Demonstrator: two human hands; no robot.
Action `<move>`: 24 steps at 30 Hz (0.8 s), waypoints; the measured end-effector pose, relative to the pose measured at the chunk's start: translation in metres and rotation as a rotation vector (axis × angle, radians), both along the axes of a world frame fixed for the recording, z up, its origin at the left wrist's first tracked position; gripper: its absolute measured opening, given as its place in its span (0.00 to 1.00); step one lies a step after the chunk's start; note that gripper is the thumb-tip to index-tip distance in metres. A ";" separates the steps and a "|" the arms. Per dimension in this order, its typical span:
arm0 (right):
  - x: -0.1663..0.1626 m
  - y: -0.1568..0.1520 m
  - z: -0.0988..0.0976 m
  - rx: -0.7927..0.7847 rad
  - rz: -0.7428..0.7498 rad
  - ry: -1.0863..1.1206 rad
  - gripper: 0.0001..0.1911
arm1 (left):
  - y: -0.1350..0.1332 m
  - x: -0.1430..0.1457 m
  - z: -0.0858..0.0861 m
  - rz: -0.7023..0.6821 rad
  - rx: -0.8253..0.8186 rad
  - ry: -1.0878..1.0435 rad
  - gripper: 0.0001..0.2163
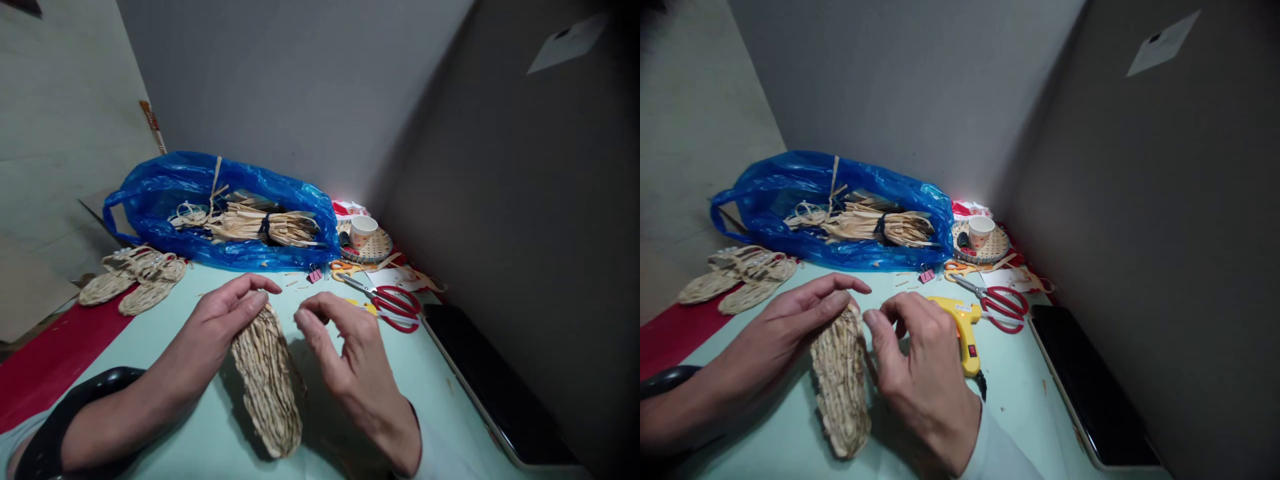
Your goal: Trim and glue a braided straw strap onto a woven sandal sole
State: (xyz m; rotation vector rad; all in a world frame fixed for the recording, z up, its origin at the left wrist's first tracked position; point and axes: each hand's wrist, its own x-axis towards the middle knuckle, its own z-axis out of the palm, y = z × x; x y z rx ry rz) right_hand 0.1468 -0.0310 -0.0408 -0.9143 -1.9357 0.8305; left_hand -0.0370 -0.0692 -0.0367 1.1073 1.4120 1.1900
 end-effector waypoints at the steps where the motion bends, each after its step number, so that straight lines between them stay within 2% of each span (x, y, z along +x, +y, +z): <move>1: 0.001 0.001 0.001 0.010 -0.028 0.049 0.14 | -0.001 0.000 0.001 0.003 0.004 0.015 0.14; 6: 0.003 0.011 0.001 -0.098 -0.067 0.211 0.18 | -0.004 0.002 0.006 -0.003 0.017 0.066 0.15; 12: 0.013 0.030 -0.005 -0.161 -0.158 0.610 0.15 | 0.003 0.008 0.010 0.016 0.066 0.136 0.22; 14: 0.017 0.034 -0.006 -0.173 -0.163 0.681 0.13 | 0.005 0.010 0.011 0.019 0.069 0.137 0.23; 18: 0.014 0.029 -0.008 -0.218 -0.080 0.545 0.12 | 0.004 0.009 0.009 0.034 0.054 0.109 0.23; 21: 0.007 0.019 -0.009 -0.225 0.003 0.394 0.12 | 0.000 0.004 0.005 0.036 0.019 0.049 0.19; 24: 0.004 0.013 -0.014 -0.258 0.022 0.358 0.14 | -0.004 -0.003 0.004 0.019 0.002 -0.006 0.14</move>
